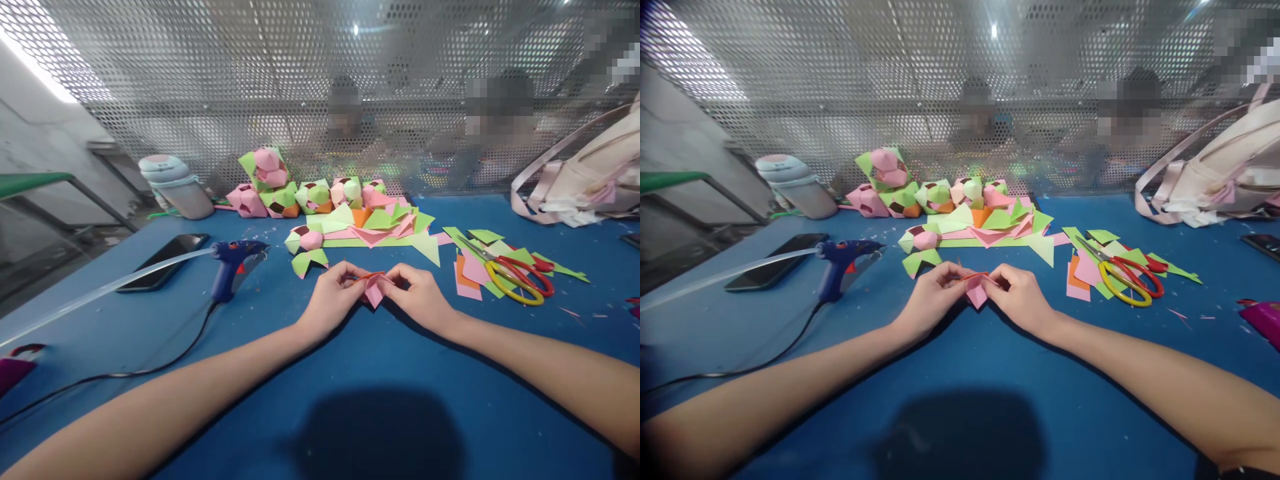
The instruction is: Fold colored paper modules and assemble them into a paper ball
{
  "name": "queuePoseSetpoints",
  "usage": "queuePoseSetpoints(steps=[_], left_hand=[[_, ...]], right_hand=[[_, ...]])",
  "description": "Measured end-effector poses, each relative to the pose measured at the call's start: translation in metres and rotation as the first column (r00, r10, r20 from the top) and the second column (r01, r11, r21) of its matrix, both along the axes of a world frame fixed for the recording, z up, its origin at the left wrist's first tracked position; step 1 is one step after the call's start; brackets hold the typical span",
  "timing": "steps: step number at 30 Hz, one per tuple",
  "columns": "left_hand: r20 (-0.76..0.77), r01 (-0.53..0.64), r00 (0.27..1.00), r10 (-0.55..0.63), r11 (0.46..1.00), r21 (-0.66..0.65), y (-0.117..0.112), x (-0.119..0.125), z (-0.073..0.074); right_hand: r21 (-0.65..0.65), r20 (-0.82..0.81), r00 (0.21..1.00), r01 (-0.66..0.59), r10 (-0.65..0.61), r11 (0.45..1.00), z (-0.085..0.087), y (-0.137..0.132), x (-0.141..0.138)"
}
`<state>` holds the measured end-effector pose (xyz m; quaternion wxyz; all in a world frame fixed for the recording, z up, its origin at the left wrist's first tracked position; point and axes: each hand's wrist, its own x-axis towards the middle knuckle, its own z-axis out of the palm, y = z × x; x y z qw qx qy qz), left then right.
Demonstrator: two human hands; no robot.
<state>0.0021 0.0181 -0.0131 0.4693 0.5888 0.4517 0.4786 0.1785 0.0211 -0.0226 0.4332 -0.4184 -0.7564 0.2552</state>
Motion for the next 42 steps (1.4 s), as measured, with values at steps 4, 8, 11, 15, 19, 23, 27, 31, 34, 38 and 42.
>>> queuePoseSetpoints(steps=[4,8,11,15,19,23,27,31,34,38,42], left_hand=[[0.048,0.064,0.997,-0.061,0.996,-0.066,0.0001,-0.0007,0.0023],[0.074,0.097,0.993,-0.092,0.994,-0.060,-0.0007,-0.0024,0.0026],[0.075,0.112,0.991,-0.107,0.992,-0.058,-0.0031,-0.0022,0.0024],[0.016,0.103,0.995,-0.102,0.993,-0.056,-0.0058,0.0003,0.0035],[-0.058,0.070,0.996,-0.071,0.997,-0.014,-0.0059,0.0020,0.0041],[-0.071,0.066,0.995,-0.067,0.998,-0.012,-0.0055,0.0029,0.0026],[-0.047,0.077,0.996,-0.078,0.997,-0.022,-0.0060,0.0037,0.0013],[-0.024,0.092,0.995,-0.093,0.995,-0.036,-0.0067,0.0041,0.0014],[-0.010,0.091,0.996,-0.091,0.995,-0.036,-0.0073,0.0050,0.0014],[0.008,0.082,0.997,-0.082,0.996,-0.028,-0.0082,0.0064,0.0009],[0.009,0.091,0.996,-0.090,0.995,-0.050,-0.0084,0.0063,0.0010]], right_hand=[[-0.020,0.025,0.998,0.052,-0.051,0.998,-0.0046,0.0065,0.0023],[-0.046,0.003,0.998,0.068,-0.068,0.997,-0.0044,0.0074,0.0035],[-0.046,-0.010,0.997,0.081,-0.081,0.996,-0.0028,0.0064,0.0033],[-0.029,-0.014,0.995,0.103,-0.103,0.994,-0.0018,0.0051,0.0027],[-0.010,0.004,0.993,0.115,-0.115,0.993,-0.0018,0.0047,0.0022],[-0.013,0.035,0.990,0.135,-0.135,0.991,-0.0003,0.0043,0.0012],[-0.060,0.064,0.985,0.166,-0.162,0.984,0.0017,0.0040,0.0007],[-0.096,0.050,0.987,0.157,-0.153,0.983,0.0025,0.0052,0.0006],[-0.130,0.023,0.990,0.141,-0.139,0.981,0.0026,0.0063,0.0001],[-0.192,-0.005,0.993,0.115,-0.118,0.975,0.0032,0.0067,-0.0001],[-0.202,-0.006,0.995,0.099,-0.102,0.974,0.0036,0.0069,-0.0001]])
